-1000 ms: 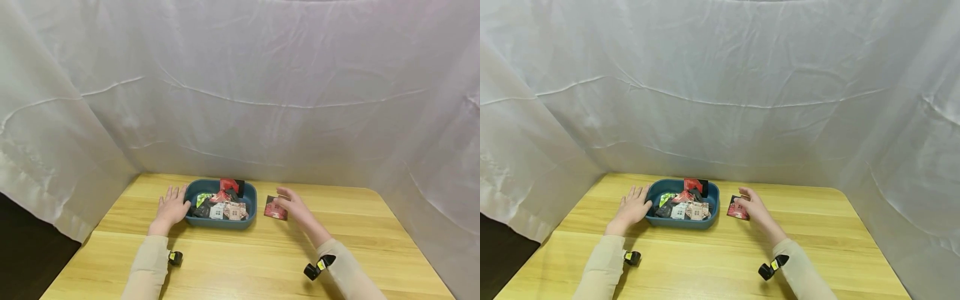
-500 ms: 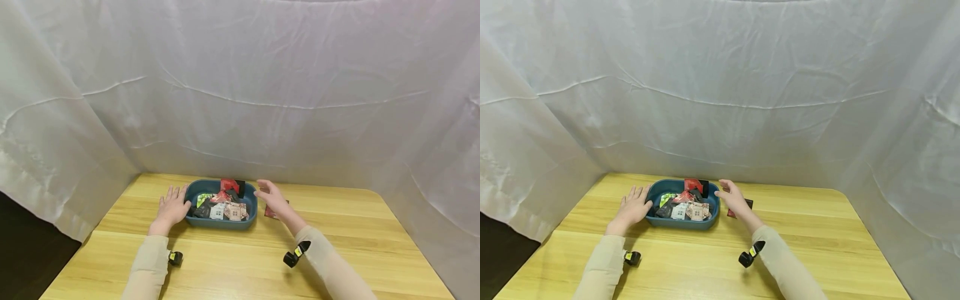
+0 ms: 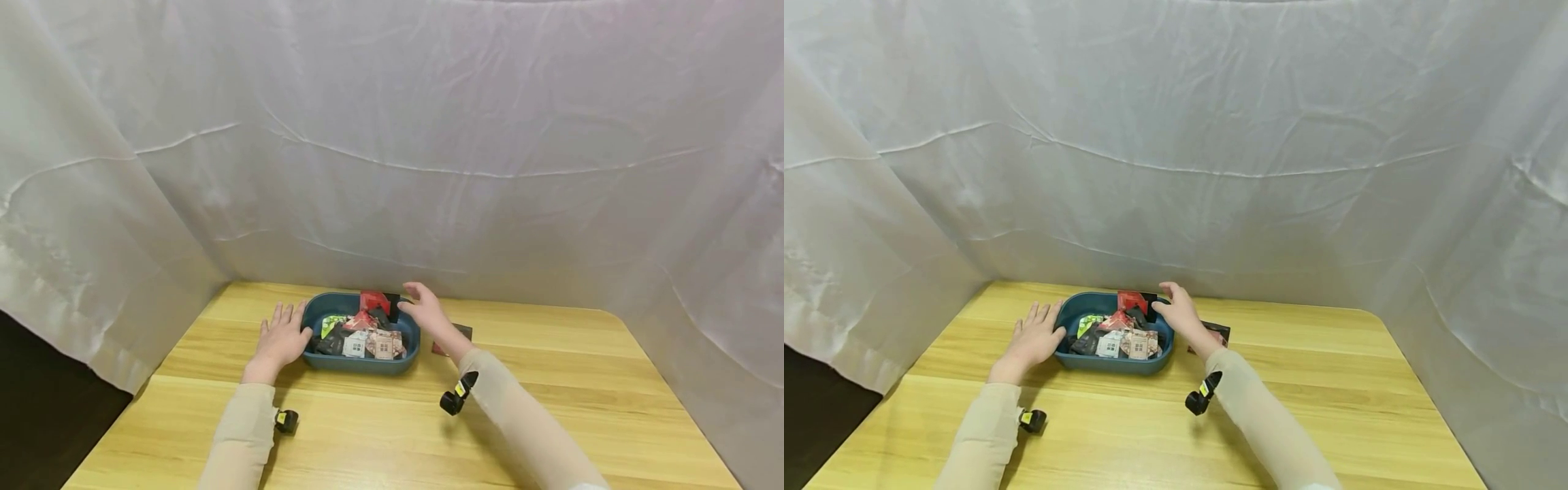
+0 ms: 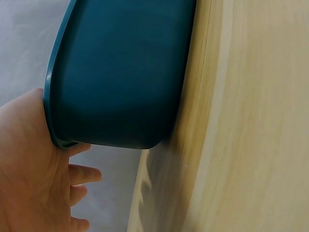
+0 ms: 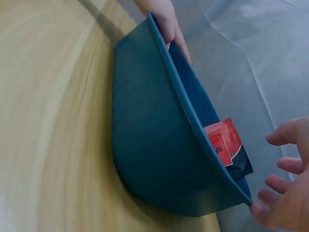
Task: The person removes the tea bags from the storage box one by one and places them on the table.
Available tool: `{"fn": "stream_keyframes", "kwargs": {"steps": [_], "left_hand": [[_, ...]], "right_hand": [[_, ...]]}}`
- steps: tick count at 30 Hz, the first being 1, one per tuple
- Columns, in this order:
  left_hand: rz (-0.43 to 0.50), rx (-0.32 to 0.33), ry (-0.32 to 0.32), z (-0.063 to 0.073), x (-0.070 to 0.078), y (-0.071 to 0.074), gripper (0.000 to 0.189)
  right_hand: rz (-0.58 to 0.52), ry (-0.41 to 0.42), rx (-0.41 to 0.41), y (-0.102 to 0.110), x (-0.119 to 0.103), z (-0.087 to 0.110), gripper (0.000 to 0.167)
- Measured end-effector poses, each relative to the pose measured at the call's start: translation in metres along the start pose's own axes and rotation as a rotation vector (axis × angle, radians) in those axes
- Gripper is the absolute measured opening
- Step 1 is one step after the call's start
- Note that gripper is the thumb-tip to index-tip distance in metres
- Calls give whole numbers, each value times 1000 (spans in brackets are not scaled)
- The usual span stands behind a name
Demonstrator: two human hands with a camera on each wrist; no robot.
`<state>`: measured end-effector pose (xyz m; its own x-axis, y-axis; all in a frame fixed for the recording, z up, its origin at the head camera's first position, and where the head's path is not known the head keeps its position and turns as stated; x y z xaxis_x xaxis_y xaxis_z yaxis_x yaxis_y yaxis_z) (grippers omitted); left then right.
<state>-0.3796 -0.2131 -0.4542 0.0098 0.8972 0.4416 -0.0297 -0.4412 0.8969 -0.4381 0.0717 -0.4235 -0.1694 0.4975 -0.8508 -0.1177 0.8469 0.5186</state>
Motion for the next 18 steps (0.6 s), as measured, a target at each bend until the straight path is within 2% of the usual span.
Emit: {"fn": "stream_keyframes", "kwargs": {"steps": [5,13,18], "left_hand": [[-7,-4,7,1,-2,0,65],[3,0,5,1,-1,-2,65],[14,2,2,0,0,-3,65]], "right_hand": [[103,44,0,-8,-1,-13,47],[164,88,-25,-17,-3,-26,44],[220,114,-13,-18,-7,-29,38]]}}
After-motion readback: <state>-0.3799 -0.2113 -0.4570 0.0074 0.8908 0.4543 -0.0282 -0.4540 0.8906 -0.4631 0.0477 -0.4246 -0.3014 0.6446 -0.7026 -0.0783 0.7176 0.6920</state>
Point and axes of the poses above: each hand's wrist, its own z-axis away from the middle knuckle, its own y-axis out of the back of the hand, x = y × z, the point moved 8 cm from there along -z, towards the middle knuckle, and after that the axes turned 4 degrees about z, right-handed, at the moved point
